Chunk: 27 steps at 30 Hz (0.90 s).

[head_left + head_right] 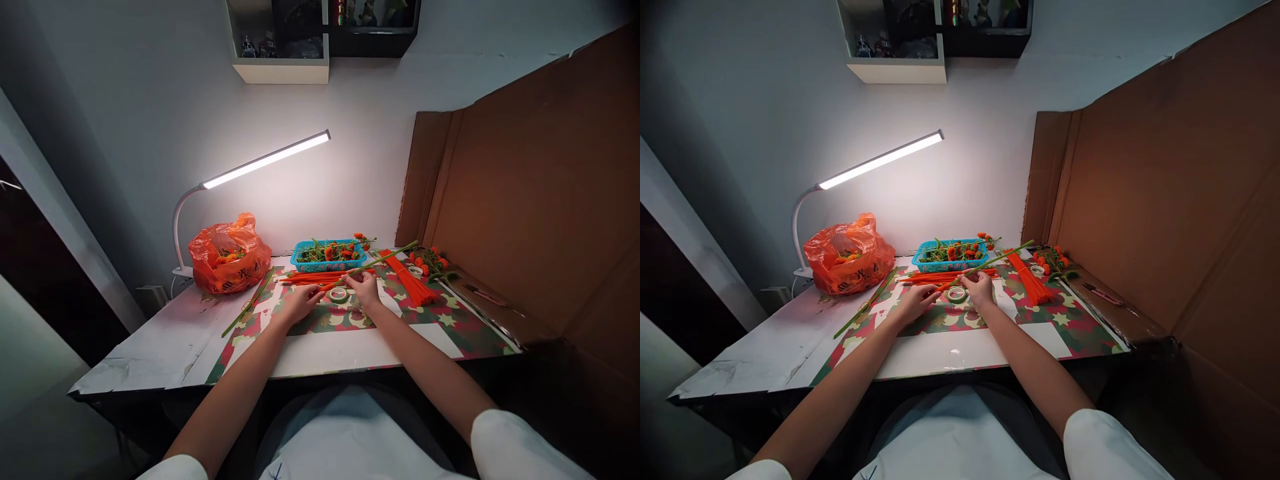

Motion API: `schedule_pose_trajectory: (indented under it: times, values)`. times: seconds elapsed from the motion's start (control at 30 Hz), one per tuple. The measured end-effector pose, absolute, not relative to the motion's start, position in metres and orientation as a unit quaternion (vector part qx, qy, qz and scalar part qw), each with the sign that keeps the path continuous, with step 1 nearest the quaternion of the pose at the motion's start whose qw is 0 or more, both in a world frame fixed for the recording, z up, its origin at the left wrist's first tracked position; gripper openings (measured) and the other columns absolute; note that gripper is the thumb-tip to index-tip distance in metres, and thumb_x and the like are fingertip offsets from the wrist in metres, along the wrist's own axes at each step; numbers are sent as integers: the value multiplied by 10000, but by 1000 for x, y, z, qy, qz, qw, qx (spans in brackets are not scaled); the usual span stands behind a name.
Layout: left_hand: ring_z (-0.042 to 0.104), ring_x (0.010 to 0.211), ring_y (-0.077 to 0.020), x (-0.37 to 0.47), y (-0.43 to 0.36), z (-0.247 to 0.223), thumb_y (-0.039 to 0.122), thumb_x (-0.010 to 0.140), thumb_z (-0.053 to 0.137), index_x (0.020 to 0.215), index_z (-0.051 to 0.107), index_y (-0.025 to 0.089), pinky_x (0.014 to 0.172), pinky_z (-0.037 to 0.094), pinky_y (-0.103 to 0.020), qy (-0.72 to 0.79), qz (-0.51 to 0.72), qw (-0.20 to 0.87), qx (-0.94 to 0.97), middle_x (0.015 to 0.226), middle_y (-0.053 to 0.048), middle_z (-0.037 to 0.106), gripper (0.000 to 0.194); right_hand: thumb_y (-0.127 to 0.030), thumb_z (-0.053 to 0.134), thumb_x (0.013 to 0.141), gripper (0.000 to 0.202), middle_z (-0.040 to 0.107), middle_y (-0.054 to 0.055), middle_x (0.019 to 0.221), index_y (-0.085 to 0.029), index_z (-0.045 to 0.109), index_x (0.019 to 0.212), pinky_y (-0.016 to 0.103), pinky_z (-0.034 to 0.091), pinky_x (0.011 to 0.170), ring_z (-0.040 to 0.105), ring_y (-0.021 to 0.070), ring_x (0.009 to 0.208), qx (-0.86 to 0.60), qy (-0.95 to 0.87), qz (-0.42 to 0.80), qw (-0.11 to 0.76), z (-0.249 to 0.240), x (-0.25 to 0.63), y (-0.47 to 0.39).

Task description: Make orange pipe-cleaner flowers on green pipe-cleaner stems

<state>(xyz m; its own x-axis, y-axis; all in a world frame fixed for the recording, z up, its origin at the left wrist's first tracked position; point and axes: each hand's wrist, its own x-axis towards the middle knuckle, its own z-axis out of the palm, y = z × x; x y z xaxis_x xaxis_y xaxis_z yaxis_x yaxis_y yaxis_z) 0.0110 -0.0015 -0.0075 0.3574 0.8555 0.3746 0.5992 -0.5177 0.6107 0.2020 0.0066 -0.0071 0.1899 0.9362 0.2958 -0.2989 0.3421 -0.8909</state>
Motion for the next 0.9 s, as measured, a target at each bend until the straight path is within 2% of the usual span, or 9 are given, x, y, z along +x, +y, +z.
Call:
schedule_pose_trajectory:
  times: [0.2, 0.4, 0.53, 0.63, 0.7, 0.8, 0.9]
  values:
    - [450, 530, -126, 14, 1, -10, 407, 861, 487, 794, 662, 173, 503, 295, -230, 452, 342, 176, 805, 586, 13, 565, 299, -381, 828, 454, 376, 706, 34, 665, -167, 621, 683, 295, 546, 625, 684, 198, 677, -371, -434, 486, 662, -8, 196, 2]
    - [438, 540, -129, 15, 2, -11, 426, 864, 473, 732, 641, 182, 517, 302, -233, 438, 335, 173, 816, 593, 13, 559, 325, -335, 853, 434, 366, 704, 26, 656, -166, 639, 679, 253, 528, 560, 679, 186, 643, -383, -434, 505, 640, -11, 190, 2]
    - [425, 540, -132, 14, 0, -8, 423, 870, 463, 703, 622, 180, 509, 291, -234, 444, 335, 163, 815, 577, 14, 538, 335, -312, 818, 583, 271, 708, 29, 726, -166, 643, 730, 225, 520, 552, 669, 160, 664, -394, -431, 513, 629, -12, 194, 6]
    - [415, 546, -131, 13, -1, -7, 416, 872, 460, 691, 606, 174, 516, 283, -238, 449, 340, 151, 813, 579, 14, 525, 336, -305, 685, 803, 190, 684, 34, 844, -136, 636, 875, 251, 540, 638, 653, 133, 729, -407, -424, 517, 622, -12, 203, 11]
    - [414, 548, -131, 12, 0, -6, 417, 874, 458, 683, 601, 173, 521, 282, -240, 447, 339, 148, 814, 582, 14, 523, 341, -292, 591, 890, 201, 651, 42, 940, -122, 609, 996, 294, 548, 695, 638, 133, 785, -417, -420, 519, 617, -12, 207, 14]
    - [417, 546, -131, 12, 0, -7, 416, 874, 466, 674, 600, 173, 523, 282, -241, 442, 334, 148, 819, 575, 15, 526, 341, -301, 557, 913, 252, 619, 61, 1046, -131, 578, 1098, 339, 547, 749, 625, 157, 868, -424, -422, 521, 609, -13, 209, 16]
    - [415, 541, -128, 12, -1, -7, 412, 879, 462, 663, 591, 173, 525, 284, -240, 440, 332, 149, 821, 572, 16, 525, 347, -305, 560, 910, 269, 610, 69, 1079, -136, 571, 1119, 354, 544, 770, 621, 168, 901, -425, -429, 524, 601, -15, 206, 15]
